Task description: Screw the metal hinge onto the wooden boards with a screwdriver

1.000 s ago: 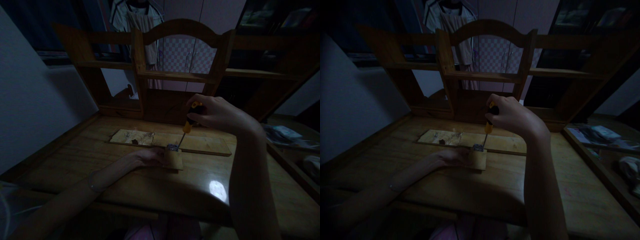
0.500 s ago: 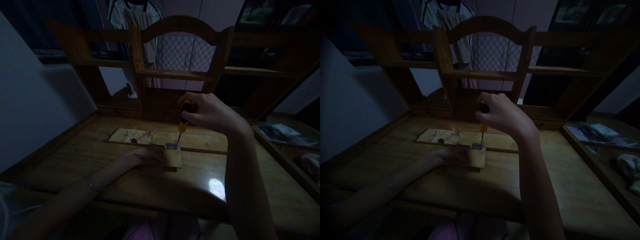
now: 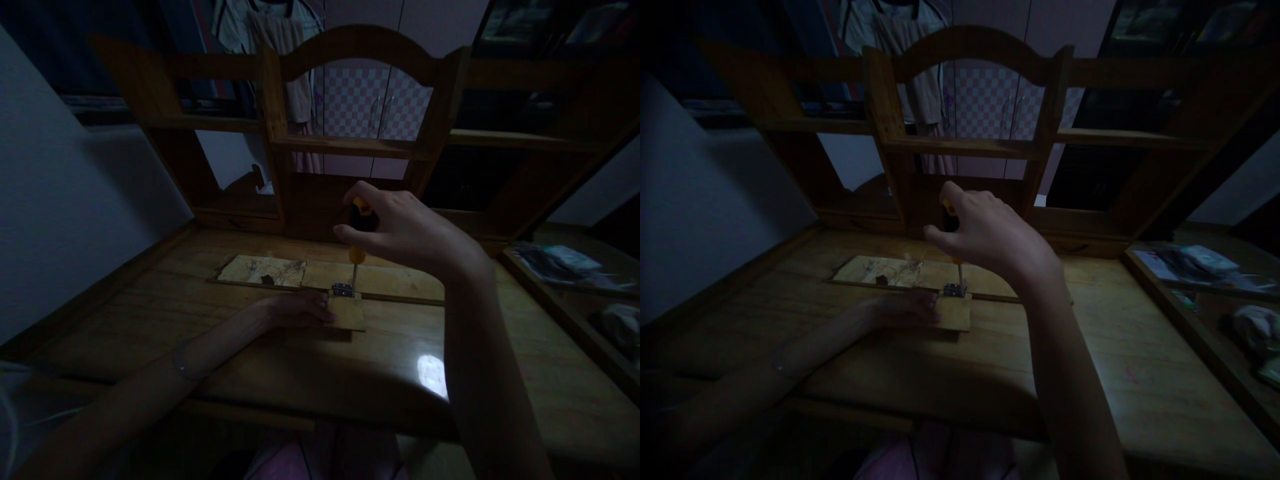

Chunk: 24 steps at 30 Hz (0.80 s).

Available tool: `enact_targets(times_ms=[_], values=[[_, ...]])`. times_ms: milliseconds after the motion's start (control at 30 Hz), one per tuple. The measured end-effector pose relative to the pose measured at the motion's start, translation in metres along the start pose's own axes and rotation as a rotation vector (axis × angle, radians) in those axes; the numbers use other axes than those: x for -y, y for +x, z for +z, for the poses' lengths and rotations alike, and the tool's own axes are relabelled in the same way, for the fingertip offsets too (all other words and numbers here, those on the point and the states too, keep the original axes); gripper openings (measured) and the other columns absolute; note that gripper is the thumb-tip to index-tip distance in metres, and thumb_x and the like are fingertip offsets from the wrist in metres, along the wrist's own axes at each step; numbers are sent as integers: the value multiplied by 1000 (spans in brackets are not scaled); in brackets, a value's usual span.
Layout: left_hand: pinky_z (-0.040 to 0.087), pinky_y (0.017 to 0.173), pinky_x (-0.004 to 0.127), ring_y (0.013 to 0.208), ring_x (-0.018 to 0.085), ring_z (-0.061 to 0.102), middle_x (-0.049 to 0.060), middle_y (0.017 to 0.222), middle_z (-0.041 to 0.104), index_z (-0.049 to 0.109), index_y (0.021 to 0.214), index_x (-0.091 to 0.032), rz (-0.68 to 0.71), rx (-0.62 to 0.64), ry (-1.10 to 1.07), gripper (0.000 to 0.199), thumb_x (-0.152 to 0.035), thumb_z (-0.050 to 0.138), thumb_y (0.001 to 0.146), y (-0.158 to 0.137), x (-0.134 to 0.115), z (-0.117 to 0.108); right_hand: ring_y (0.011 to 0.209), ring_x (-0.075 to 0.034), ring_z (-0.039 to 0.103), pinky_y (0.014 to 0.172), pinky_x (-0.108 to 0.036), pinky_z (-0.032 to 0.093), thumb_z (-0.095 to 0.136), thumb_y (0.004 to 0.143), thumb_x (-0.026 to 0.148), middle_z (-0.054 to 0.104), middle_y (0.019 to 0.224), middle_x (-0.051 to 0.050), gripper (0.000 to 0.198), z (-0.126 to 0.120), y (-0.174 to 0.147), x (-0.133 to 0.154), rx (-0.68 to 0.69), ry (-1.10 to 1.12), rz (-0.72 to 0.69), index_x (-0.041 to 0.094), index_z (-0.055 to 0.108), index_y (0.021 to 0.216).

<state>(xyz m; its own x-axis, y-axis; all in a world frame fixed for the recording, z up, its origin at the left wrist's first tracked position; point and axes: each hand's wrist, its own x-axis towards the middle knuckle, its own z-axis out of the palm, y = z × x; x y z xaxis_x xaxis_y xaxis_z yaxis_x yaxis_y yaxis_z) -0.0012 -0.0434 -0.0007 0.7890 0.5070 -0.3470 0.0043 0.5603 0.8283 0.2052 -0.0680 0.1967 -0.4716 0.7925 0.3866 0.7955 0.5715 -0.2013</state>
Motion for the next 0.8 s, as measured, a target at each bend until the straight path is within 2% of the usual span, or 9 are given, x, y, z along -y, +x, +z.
enact_targets(times_ms=[100, 233, 433, 600, 800], values=[[49, 101, 33, 103, 19, 68, 8, 103, 72, 68, 102, -13, 8, 45, -8, 36, -17, 84, 69, 0, -1, 1, 95, -25, 59, 82, -35, 44, 58, 87, 39, 66, 106, -8, 39, -1, -1, 1, 4, 8, 11, 22, 58, 122], [49, 103, 36, 109, 21, 67, 10, 112, 71, 67, 109, -12, 6, 69, -34, 40, -17, 82, 72, 0, 0, 0, 94, -26, 59, 82, -36, 44, 57, 85, 32, 65, 106, -9, 43, -1, -1, -1, 7, -14, 11, 20, 56, 126], [49, 104, 38, 106, 22, 68, 11, 106, 72, 67, 103, -11, 16, 57, -43, 35, -15, 82, 71, 3, 5, -7, 90, -25, 60, 79, -34, 44, 57, 86, 30, 66, 99, -8, 38, 3, 1, -2, -15, -25, 14, 22, 57, 123], [50, 102, 37, 104, 21, 69, 10, 104, 72, 68, 102, -11, 6, 49, -40, 33, -14, 81, 72, 2, 3, -5, 90, -25, 61, 77, -34, 43, 56, 90, 36, 66, 93, -7, 27, 8, 5, -2, -63, -30, 17, 23, 61, 113], [49, 103, 37, 107, 21, 68, 11, 107, 72, 68, 100, -10, 6, 65, -46, 30, -15, 80, 73, 1, 2, -3, 91, -26, 61, 81, -35, 43, 57, 87, 37, 67, 100, -9, 38, 7, 5, -3, -55, -18, 11, 20, 59, 121]])
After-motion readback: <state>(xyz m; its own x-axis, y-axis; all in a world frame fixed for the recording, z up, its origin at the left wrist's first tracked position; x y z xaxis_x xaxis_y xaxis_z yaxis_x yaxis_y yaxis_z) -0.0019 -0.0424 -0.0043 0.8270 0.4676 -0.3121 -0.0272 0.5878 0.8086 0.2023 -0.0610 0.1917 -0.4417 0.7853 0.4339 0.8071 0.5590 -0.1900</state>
